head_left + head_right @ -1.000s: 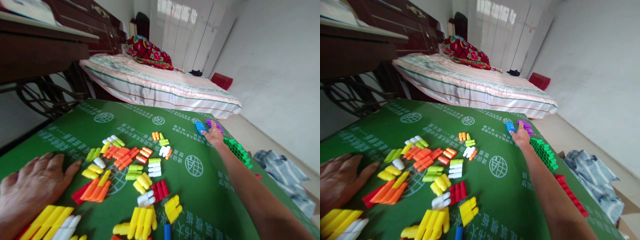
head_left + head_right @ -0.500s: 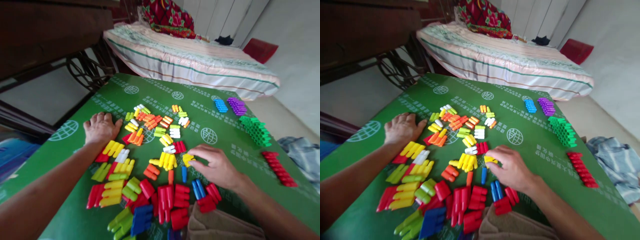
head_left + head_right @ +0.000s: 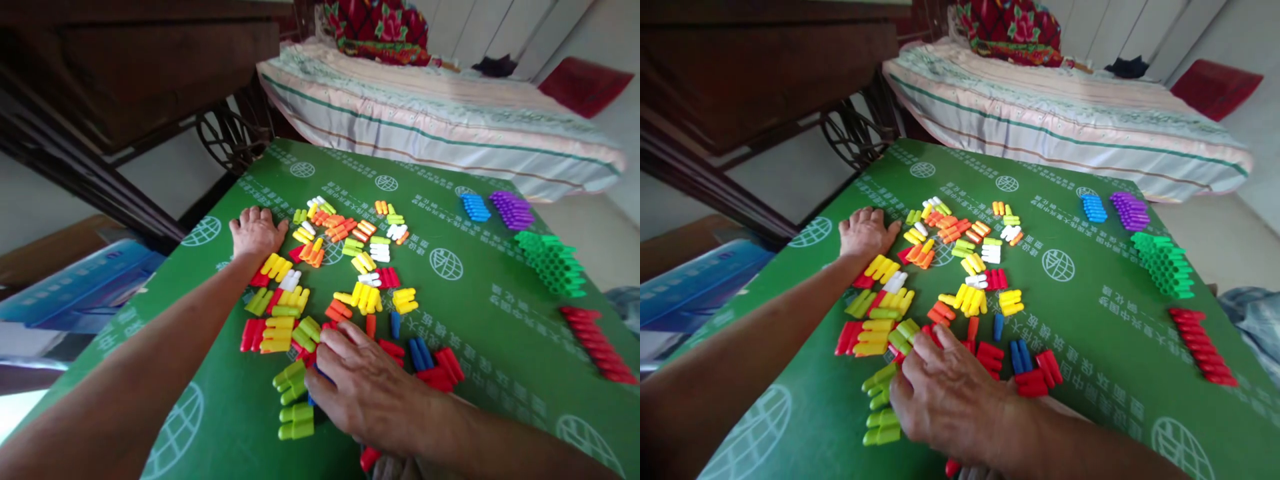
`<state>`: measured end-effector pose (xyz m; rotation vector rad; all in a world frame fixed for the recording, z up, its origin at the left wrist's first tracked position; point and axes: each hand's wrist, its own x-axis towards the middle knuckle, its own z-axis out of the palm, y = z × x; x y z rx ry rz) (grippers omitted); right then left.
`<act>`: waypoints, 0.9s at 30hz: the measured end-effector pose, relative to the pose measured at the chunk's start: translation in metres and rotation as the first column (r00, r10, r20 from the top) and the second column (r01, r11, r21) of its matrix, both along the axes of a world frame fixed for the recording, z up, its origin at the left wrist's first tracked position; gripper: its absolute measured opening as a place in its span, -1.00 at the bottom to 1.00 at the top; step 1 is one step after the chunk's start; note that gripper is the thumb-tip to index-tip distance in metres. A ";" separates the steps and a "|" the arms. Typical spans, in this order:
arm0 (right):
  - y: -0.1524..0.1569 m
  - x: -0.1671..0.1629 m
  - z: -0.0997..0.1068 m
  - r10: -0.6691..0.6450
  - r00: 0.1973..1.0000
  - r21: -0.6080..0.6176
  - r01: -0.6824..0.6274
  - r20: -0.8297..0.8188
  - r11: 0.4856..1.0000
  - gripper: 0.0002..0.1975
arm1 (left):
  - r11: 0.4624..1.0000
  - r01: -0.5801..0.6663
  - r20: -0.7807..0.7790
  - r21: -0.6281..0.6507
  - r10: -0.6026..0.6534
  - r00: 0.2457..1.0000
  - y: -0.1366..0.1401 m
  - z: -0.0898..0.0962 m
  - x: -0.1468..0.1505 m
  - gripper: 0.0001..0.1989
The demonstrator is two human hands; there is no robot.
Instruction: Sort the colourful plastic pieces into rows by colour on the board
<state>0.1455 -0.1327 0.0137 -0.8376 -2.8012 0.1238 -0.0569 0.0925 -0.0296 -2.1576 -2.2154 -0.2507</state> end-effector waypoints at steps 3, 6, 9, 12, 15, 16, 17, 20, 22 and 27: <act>0.000 -0.004 0.003 0.022 0.999 0.000 -0.022 -0.032 1.000 -0.87 | 1.000 0.008 0.012 0.000 -0.008 1.000 0.000 0.001 0.000 -0.31; 0.007 0.012 0.010 -0.074 0.976 -0.091 0.056 -0.205 0.994 -0.89 | 1.000 0.007 0.004 0.000 -0.007 1.000 0.000 0.002 0.000 -0.30; 0.020 0.058 0.009 -0.419 0.831 -0.162 0.387 -0.365 0.908 -0.78 | 1.000 -0.003 -0.021 -0.012 0.003 1.000 0.001 0.001 -0.001 -0.31; 0.036 0.118 -0.010 -0.836 0.479 -0.102 0.849 -0.267 0.519 -0.73 | 1.000 -0.008 -0.037 -0.023 0.007 0.999 0.001 0.002 -0.001 -0.33; 0.045 0.161 -0.031 -0.980 0.198 -0.010 0.980 -0.014 0.198 -0.72 | 1.000 0.006 -0.040 -0.028 -0.007 0.999 -0.001 0.007 -0.002 -0.32; 0.045 0.169 -0.036 -0.983 0.179 0.012 0.984 0.051 0.180 -0.72 | 0.999 0.017 -0.037 -0.033 -0.019 0.999 -0.002 0.009 -0.002 -0.31; 0.043 0.175 -0.040 -0.977 0.191 0.018 0.981 0.092 0.194 -0.71 | 0.999 0.037 -0.033 -0.039 -0.039 0.999 -0.003 0.011 -0.002 -0.31; 0.036 0.187 -0.045 -0.957 0.282 -0.055 0.959 0.073 0.278 -0.60 | 0.997 0.048 -0.017 -0.060 -0.049 0.999 -0.002 0.016 -0.002 -0.30; 0.032 0.197 -0.047 -0.938 0.346 -0.156 0.928 0.014 0.340 -0.49 | 0.997 0.040 -0.008 -0.072 -0.041 0.999 0.001 0.017 -0.002 -0.29; 0.040 0.222 -0.048 -0.852 0.521 -0.299 0.806 -0.049 0.510 -0.39 | 0.993 -0.006 -0.076 -0.114 -0.002 0.997 0.010 0.017 -0.005 -0.26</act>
